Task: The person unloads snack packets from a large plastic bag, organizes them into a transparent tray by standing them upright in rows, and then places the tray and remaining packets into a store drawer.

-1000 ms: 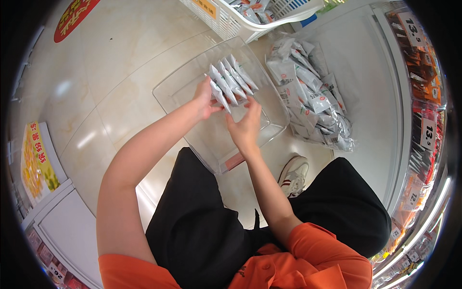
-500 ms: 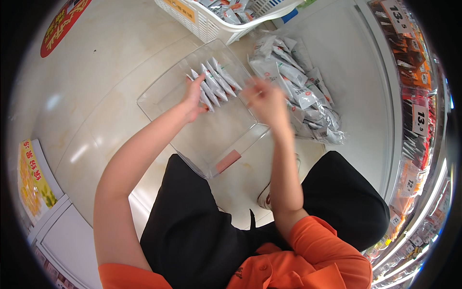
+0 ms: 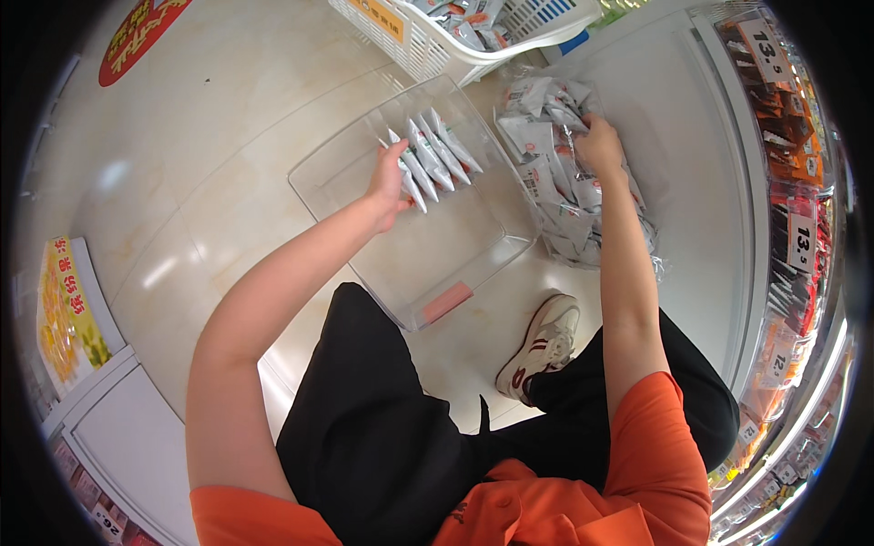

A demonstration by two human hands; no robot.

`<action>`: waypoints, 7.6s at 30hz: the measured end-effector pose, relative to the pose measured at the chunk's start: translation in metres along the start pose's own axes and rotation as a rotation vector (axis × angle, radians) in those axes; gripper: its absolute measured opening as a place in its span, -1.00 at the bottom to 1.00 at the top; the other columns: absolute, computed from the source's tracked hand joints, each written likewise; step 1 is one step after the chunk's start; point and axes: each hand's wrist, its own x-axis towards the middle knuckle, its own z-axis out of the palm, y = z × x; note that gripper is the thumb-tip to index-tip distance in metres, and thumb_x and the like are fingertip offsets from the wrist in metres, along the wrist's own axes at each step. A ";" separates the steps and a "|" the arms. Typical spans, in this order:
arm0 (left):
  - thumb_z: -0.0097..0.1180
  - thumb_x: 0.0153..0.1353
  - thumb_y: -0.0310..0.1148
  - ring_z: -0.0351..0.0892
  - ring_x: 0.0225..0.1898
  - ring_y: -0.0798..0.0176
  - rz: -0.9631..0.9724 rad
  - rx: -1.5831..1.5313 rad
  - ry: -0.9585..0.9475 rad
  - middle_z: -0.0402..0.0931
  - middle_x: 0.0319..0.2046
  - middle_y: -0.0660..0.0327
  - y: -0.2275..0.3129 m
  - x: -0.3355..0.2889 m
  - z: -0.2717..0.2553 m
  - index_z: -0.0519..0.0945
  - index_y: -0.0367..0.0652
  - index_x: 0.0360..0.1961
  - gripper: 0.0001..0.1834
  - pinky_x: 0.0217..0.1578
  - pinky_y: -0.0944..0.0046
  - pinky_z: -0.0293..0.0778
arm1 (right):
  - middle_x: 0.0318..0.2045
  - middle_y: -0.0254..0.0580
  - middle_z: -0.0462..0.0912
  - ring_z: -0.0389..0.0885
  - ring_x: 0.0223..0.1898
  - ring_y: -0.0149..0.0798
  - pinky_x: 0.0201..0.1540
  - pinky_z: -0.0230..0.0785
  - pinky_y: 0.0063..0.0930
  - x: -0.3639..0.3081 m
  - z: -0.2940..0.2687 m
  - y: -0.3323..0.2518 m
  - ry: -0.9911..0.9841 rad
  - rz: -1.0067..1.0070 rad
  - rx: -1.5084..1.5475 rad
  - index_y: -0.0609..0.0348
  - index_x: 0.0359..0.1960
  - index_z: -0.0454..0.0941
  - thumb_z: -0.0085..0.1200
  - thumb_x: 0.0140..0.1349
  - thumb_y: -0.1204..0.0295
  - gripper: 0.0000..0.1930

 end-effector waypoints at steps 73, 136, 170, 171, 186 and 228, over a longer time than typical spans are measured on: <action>-0.58 0.31 0.31 0.50 0.01 0.14 -0.217 0.308 0.156 0.50 -0.03 0.11 -0.008 0.040 -0.027 0.35 -0.07 0.13 -0.24 0.01 -0.11 0.41 | -0.43 0.11 0.61 0.59 -0.44 0.11 -0.38 0.41 -0.13 -0.223 0.093 -0.183 -0.161 -0.071 0.553 0.23 -0.46 0.58 0.09 0.10 0.44 -0.89; -0.09 0.07 0.20 0.23 0.25 0.05 -0.243 -0.112 0.066 0.20 0.24 0.00 0.008 -0.024 -0.036 0.18 -0.30 0.27 -0.10 0.24 -0.14 0.10 | -0.60 -0.40 0.49 0.33 -0.53 -0.49 -0.46 0.14 -0.55 0.033 -0.040 0.008 -0.941 0.057 0.318 0.12 -0.55 0.64 0.35 -0.07 0.03 -0.62; -0.03 0.11 0.17 -0.10 0.37 -0.07 -0.261 0.715 -0.036 -0.08 0.36 -0.13 0.047 0.005 -0.060 0.12 0.03 0.35 -0.17 0.32 -0.18 -0.28 | -0.47 -0.10 0.52 0.57 -0.53 -0.07 -0.46 0.43 -0.23 -0.144 0.039 -0.201 -0.619 -1.435 0.154 0.22 -0.53 0.51 0.14 -0.12 0.45 -0.88; -0.02 0.11 0.16 -0.09 0.36 -0.05 -0.262 0.756 -0.013 -0.09 0.36 -0.13 0.047 0.002 -0.061 0.12 0.03 0.35 -0.17 0.32 -0.18 -0.24 | -0.43 -0.06 0.54 0.60 -0.48 -0.06 -0.41 0.46 -0.23 -0.147 0.038 -0.202 -0.631 -1.424 0.132 0.23 -0.51 0.53 0.14 -0.10 0.46 -0.87; 0.07 0.02 -0.35 0.23 0.24 -0.02 -0.081 0.812 -0.055 0.24 0.19 -0.08 0.049 -0.015 -0.066 0.33 -0.25 0.16 -0.39 0.13 0.01 0.27 | -0.37 -0.05 0.56 0.62 -0.41 -0.01 -0.35 0.49 -0.20 -0.170 0.045 -0.210 -0.675 -1.191 0.195 0.24 -0.46 0.56 0.10 0.05 0.38 -0.84; 0.00 0.17 -0.09 0.49 0.03 0.02 -0.006 2.168 -0.220 0.49 -0.04 -0.07 0.017 -0.056 -0.033 0.51 -0.28 -0.05 -0.52 0.03 -0.06 0.36 | -0.45 -0.03 0.65 0.65 -0.34 0.02 -0.28 0.48 -0.13 -0.139 0.040 -0.202 -0.728 -0.876 0.097 0.14 -0.43 0.64 -0.01 0.16 0.31 -0.78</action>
